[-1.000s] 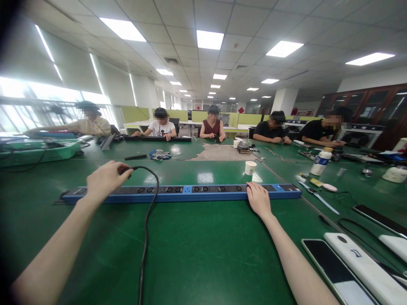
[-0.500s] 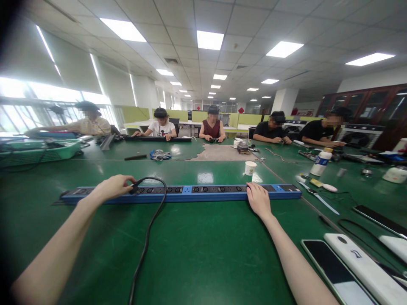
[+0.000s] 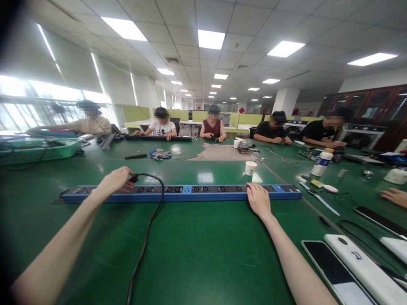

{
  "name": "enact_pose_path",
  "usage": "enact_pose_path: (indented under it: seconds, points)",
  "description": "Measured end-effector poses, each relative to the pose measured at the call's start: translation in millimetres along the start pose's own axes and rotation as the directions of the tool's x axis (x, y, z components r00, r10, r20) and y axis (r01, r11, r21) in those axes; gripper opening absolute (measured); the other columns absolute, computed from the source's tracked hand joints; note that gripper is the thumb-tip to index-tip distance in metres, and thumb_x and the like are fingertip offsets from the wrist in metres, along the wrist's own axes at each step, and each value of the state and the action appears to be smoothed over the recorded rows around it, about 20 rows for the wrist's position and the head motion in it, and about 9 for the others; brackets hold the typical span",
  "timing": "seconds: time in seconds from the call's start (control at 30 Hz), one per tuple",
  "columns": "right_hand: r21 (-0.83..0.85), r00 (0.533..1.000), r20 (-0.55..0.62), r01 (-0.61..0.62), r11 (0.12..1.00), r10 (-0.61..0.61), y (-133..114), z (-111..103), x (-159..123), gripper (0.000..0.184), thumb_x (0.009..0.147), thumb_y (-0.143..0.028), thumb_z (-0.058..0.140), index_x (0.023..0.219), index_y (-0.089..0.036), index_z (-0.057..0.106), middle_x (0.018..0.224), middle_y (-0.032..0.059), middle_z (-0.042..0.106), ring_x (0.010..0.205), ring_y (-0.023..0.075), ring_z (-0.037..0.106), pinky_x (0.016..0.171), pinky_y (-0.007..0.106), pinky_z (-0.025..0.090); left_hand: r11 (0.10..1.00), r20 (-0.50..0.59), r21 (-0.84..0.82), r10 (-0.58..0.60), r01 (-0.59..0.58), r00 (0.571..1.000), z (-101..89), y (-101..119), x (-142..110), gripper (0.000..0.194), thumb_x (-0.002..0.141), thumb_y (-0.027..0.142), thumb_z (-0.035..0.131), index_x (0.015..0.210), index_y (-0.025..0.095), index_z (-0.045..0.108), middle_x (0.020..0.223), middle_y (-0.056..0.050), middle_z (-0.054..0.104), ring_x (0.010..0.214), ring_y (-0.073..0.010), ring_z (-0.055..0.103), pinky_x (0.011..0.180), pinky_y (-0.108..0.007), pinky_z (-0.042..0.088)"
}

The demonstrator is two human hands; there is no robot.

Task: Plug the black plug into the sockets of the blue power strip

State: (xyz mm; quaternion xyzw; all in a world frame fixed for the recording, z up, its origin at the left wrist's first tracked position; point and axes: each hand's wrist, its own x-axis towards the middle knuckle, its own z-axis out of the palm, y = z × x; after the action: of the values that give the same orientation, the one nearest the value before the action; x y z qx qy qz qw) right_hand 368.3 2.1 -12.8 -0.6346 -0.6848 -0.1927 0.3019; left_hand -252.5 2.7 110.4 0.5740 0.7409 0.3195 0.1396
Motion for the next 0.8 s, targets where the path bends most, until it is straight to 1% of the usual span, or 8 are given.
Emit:
enact_pose_path:
  seconds: [0.1, 0.17, 0.27, 0.4, 0.53, 0.6, 0.67, 0.8]
  points:
    - [-0.001, 1.000, 0.001, 0.001, 1.000, -0.001, 0, 0, 0, 0.049, 0.106, -0.037, 0.028, 0.136, -0.027, 0.066, 0.140, 0.0072, 0.067, 0.132, 0.0261, 0.056, 0.107, 0.044, 0.040, 0.967, 0.089, -0.202, -0.140, 0.156, 0.986, -1.9, 4, -3, 0.056, 0.088, 0.066, 0.052, 0.115, 0.018, 0.062, 0.080, -0.012, 0.077, 0.075, -0.0290, 0.076, 0.065, -0.036, 0.060]
    - [-0.006, 1.000, -0.001, 0.006, 1.000, -0.006, 1, 1, 0, 0.049, 0.106, -0.038, 0.028, 0.136, -0.027, 0.066, 0.139, 0.0075, 0.067, 0.131, 0.0264, 0.056, 0.107, 0.044, 0.039, 0.961, 0.071, -0.224, -0.147, 0.160, 0.987, -2.4, 8, -8, 0.062, 0.078, 0.068, 0.067, 0.113, 0.018, 0.063, 0.081, -0.010, 0.078, 0.078, -0.0295, 0.077, 0.065, -0.035, 0.061]
    - [-0.011, 1.000, -0.005, 0.012, 1.000, -0.012, 2, 3, 1, 0.049, 0.106, -0.038, 0.028, 0.136, -0.027, 0.066, 0.139, 0.0076, 0.068, 0.131, 0.0266, 0.056, 0.108, 0.045, 0.039, 0.933, 0.063, -0.335, -0.115, 0.129, 0.991, -0.7, 14, -15, 0.060, 0.072, 0.058, 0.078, 0.113, 0.017, 0.063, 0.084, -0.009, 0.078, 0.084, -0.0281, 0.078, 0.067, -0.032, 0.062]
    - [-0.004, 1.000, -0.009, 0.007, 1.000, -0.007, 3, 5, 1, 0.049, 0.107, -0.039, 0.028, 0.135, -0.027, 0.066, 0.139, 0.0069, 0.068, 0.132, 0.0257, 0.056, 0.108, 0.044, 0.039, 0.856, 0.134, -0.511, -0.012, 0.079, 0.991, 3.1, 21, -21, 0.055, 0.076, 0.039, 0.078, 0.122, 0.016, 0.058, 0.080, -0.006, 0.076, 0.083, -0.0249, 0.078, 0.071, -0.031, 0.063]
    - [-0.005, 1.000, -0.007, 0.009, 1.000, -0.009, 3, 6, 0, 0.048, 0.107, -0.038, 0.028, 0.136, -0.028, 0.065, 0.140, 0.0064, 0.067, 0.132, 0.0254, 0.056, 0.108, 0.044, 0.040, 0.888, 0.278, -0.459, 0.123, 0.019, 0.953, 6.0, 29, -27, 0.058, 0.078, 0.036, 0.078, 0.128, 0.015, 0.056, 0.077, -0.002, 0.073, 0.078, -0.0234, 0.078, 0.065, -0.028, 0.060]
    - [-0.005, 1.000, -0.005, 0.011, 1.000, -0.011, 3, 5, 0, 0.049, 0.107, -0.039, 0.027, 0.136, -0.028, 0.065, 0.140, 0.0063, 0.067, 0.132, 0.0255, 0.056, 0.108, 0.044, 0.040, 0.912, 0.274, -0.410, 0.138, -0.014, 0.952, 9.9, 36, -33, 0.054, 0.080, 0.035, 0.076, 0.126, 0.016, 0.055, 0.083, -0.003, 0.072, 0.075, -0.0210, 0.076, 0.063, -0.027, 0.060]
    - [-0.001, 1.000, -0.006, 0.013, 1.000, -0.013, 2, 4, 0, 0.048, 0.107, -0.039, 0.028, 0.136, -0.028, 0.065, 0.140, 0.0063, 0.067, 0.132, 0.0253, 0.056, 0.108, 0.043, 0.040, 0.895, 0.254, -0.445, 0.150, -0.022, 0.955, 16.6, 45, -39, 0.047, 0.084, 0.031, 0.073, 0.124, 0.017, 0.054, 0.087, -0.002, 0.070, 0.076, -0.0187, 0.076, 0.068, -0.028, 0.062]
    - [0.011, 1.000, -0.010, 0.011, 1.000, -0.011, 2, 3, 0, 0.048, 0.107, -0.039, 0.028, 0.135, -0.028, 0.065, 0.140, 0.0064, 0.067, 0.132, 0.0256, 0.057, 0.107, 0.044, 0.040, 0.847, 0.331, -0.531, 0.179, 0.026, 0.926, 32.6, 54, -43, 0.037, 0.091, 0.025, 0.066, 0.123, 0.020, 0.050, 0.093, -0.002, 0.065, 0.075, -0.0179, 0.076, 0.076, -0.034, 0.065]
